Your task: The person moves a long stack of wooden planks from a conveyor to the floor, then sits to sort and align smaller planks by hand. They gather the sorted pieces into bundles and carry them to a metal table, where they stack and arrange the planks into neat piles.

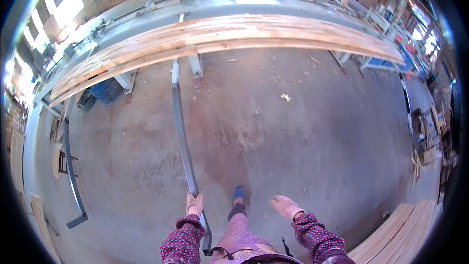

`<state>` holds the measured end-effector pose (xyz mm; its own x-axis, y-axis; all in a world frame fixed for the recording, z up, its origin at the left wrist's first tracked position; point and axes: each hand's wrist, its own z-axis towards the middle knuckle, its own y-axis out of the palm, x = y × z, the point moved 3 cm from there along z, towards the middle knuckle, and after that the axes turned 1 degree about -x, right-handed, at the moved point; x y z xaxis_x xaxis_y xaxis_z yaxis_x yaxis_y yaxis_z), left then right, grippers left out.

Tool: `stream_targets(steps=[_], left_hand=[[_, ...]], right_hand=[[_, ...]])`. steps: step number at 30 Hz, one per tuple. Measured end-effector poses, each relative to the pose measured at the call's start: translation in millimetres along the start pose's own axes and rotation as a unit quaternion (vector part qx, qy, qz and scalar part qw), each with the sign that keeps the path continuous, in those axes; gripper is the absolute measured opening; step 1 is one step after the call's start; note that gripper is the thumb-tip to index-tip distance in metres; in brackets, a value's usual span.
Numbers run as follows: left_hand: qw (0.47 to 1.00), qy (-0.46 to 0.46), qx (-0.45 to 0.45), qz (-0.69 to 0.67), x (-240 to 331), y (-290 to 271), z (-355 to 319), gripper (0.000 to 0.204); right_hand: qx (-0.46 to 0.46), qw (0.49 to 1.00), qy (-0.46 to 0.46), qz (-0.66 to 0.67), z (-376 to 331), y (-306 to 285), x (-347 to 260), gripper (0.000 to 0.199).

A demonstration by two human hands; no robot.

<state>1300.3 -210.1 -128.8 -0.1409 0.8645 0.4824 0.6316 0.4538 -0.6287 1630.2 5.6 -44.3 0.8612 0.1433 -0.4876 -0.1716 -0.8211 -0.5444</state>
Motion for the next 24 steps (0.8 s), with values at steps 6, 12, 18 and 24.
stream_targets(steps=[6,12,18,24], left_hand=[[0.991,-0.014,-0.043,-0.123,17,-10,-4,0.071],[0.879,0.049,0.035,-0.473,88,-44,111,0.039],[0.69,0.084,0.089,-0.713,370,-102,200,0.016],[0.679,0.102,0.098,-0.721,414,-155,368,0.035]], right_hand=[[0.01,0.985,-0.172,0.024,101,-106,-117,0.052],[0.01,0.976,-0.217,-0.007,188,-203,-189,0.049],[0.025,0.96,-0.275,0.035,285,-332,-247,0.041],[0.004,0.905,-0.419,0.076,386,-432,-395,0.034]])
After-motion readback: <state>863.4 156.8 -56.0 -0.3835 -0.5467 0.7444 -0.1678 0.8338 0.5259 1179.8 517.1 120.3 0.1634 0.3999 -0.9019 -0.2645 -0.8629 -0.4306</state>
